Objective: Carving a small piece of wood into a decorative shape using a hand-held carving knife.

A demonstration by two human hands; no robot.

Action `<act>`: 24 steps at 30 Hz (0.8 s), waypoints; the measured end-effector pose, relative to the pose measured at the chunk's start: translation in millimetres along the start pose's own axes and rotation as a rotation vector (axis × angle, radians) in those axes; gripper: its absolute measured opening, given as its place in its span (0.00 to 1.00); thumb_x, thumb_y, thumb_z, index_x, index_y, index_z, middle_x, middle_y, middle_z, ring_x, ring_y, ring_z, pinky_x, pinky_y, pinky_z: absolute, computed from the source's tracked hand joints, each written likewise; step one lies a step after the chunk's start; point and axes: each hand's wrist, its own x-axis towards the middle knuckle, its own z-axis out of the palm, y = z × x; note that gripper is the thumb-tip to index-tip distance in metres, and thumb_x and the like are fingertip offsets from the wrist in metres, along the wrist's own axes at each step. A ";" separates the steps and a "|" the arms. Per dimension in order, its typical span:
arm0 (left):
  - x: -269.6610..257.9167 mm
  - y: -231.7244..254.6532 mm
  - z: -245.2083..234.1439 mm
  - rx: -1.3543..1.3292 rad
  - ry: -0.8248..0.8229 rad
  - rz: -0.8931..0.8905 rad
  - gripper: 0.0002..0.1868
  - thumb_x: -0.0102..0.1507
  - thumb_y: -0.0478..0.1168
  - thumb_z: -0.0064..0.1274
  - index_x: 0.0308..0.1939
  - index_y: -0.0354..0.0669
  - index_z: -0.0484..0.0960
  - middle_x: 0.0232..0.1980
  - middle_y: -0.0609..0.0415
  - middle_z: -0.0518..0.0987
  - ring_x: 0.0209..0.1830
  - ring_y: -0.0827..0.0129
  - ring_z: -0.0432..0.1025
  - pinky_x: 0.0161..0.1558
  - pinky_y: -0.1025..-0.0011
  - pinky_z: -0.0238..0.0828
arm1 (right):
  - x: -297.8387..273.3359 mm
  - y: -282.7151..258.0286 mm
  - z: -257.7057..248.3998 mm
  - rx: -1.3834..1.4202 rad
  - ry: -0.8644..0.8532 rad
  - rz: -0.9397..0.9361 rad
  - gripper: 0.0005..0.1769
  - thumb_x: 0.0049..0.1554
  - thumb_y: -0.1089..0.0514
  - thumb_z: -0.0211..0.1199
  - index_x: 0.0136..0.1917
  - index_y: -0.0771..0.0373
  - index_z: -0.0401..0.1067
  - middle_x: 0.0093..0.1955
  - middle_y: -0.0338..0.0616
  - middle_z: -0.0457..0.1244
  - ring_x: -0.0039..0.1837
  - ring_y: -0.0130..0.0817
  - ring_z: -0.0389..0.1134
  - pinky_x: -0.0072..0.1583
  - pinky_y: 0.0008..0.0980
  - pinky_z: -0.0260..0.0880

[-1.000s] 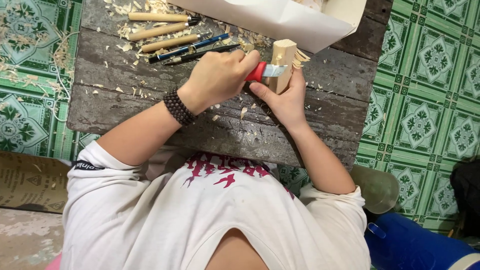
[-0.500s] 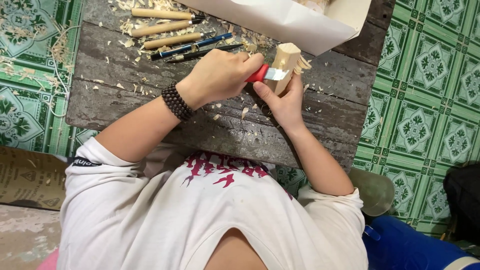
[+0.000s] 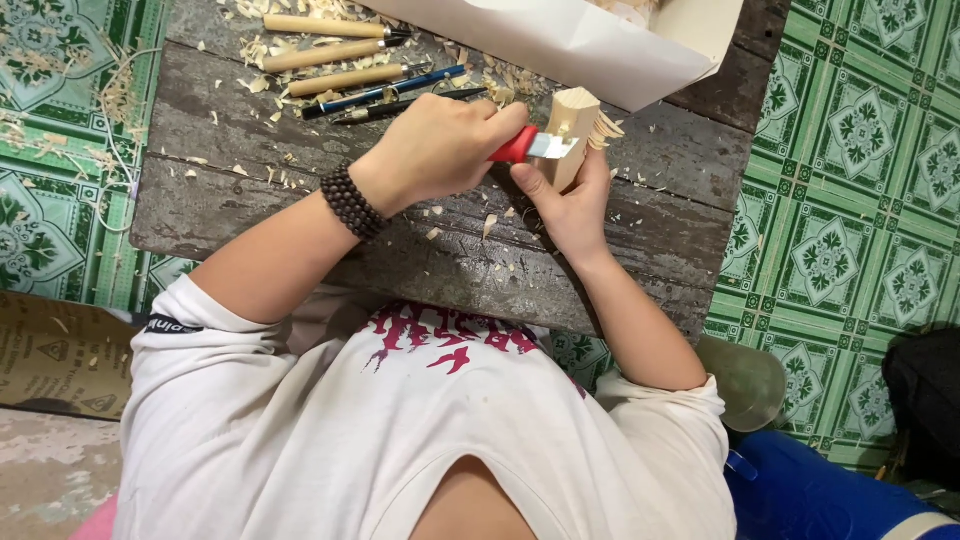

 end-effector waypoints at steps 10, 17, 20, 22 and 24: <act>0.3 10.3 2.9 0.086 0.103 -0.076 0.10 0.63 0.36 0.56 0.44 0.43 0.72 0.31 0.58 0.76 0.18 0.70 0.69 0.20 0.74 0.65 | 2.3 -14.1 -0.2 -0.004 0.042 0.064 0.26 0.59 0.50 0.71 0.58 0.71 0.66 0.41 0.44 0.65 0.35 0.27 0.64 0.36 0.23 0.66; 1.2 21.8 12.5 0.194 0.164 -0.145 0.08 0.68 0.39 0.55 0.44 0.42 0.72 0.29 0.58 0.74 0.15 0.77 0.65 0.17 0.77 0.63 | 4.1 -14.6 -2.7 -0.026 0.047 0.078 0.23 0.60 0.56 0.70 0.58 0.72 0.65 0.44 0.47 0.65 0.35 0.27 0.64 0.35 0.23 0.69; 0.2 24.3 15.8 0.243 0.136 -0.182 0.09 0.66 0.38 0.55 0.46 0.41 0.72 0.29 0.57 0.74 0.15 0.76 0.67 0.17 0.76 0.64 | 4.1 -13.9 -1.5 -0.005 0.028 0.071 0.20 0.61 0.55 0.68 0.54 0.71 0.64 0.41 0.45 0.63 0.34 0.27 0.62 0.34 0.25 0.67; 0.3 25.3 16.3 0.278 0.130 -0.199 0.09 0.66 0.39 0.54 0.46 0.41 0.72 0.30 0.57 0.74 0.16 0.76 0.68 0.18 0.76 0.66 | 4.3 -10.2 -0.4 0.017 0.035 0.138 0.21 0.61 0.54 0.68 0.54 0.72 0.64 0.41 0.46 0.64 0.32 0.27 0.63 0.34 0.24 0.68; 0.4 25.8 18.4 0.302 0.118 -0.208 0.09 0.67 0.40 0.54 0.46 0.41 0.72 0.29 0.57 0.74 0.15 0.77 0.68 0.16 0.77 0.66 | 4.6 -12.7 1.0 0.015 0.029 0.143 0.20 0.61 0.55 0.68 0.55 0.72 0.64 0.40 0.45 0.64 0.32 0.27 0.63 0.34 0.24 0.68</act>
